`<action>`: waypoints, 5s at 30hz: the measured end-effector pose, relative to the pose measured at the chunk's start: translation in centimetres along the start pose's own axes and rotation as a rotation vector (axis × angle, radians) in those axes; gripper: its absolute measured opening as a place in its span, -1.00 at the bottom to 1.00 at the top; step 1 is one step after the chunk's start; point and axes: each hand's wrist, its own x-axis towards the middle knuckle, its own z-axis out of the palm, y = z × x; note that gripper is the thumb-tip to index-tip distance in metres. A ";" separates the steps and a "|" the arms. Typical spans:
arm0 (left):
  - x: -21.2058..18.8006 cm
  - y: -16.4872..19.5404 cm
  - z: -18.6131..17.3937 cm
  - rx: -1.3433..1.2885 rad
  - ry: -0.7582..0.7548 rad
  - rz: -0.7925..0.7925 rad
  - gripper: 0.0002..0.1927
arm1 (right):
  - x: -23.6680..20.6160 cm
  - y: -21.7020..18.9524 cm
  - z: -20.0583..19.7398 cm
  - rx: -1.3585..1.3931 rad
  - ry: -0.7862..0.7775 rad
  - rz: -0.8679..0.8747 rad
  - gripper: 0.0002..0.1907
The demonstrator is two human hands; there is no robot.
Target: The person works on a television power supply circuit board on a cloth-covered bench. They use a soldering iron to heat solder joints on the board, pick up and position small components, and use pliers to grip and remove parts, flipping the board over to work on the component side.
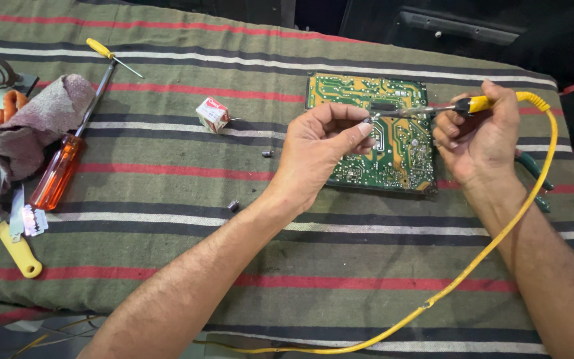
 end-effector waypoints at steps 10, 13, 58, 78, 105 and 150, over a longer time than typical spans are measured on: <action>0.1 0.5 0.0 -0.034 0.043 -0.040 -0.82 | 0.2 -0.6 -1.1 -0.048 0.025 -0.114 -0.59; 0.2 0.8 -0.3 -0.062 0.054 -0.014 -0.82 | 0.1 -3.3 -1.4 -0.100 -0.050 -0.245 -0.53; 0.8 2.2 -1.4 0.130 0.129 0.024 -0.85 | -8.5 -7.8 7.0 -1.038 -0.442 -0.742 -0.93; 0.9 2.4 -1.3 0.220 0.145 0.014 -0.84 | -9.1 -8.5 7.9 -1.120 -0.437 -0.766 -0.93; -8.7 13.2 -7.4 0.148 0.413 0.663 -0.84 | -13.1 -0.3 18.7 -1.072 -0.365 -0.855 -0.83; -7.6 8.4 0.1 0.343 -0.207 0.050 -0.83 | -10.8 -5.5 2.7 -1.861 -0.001 -0.591 -0.52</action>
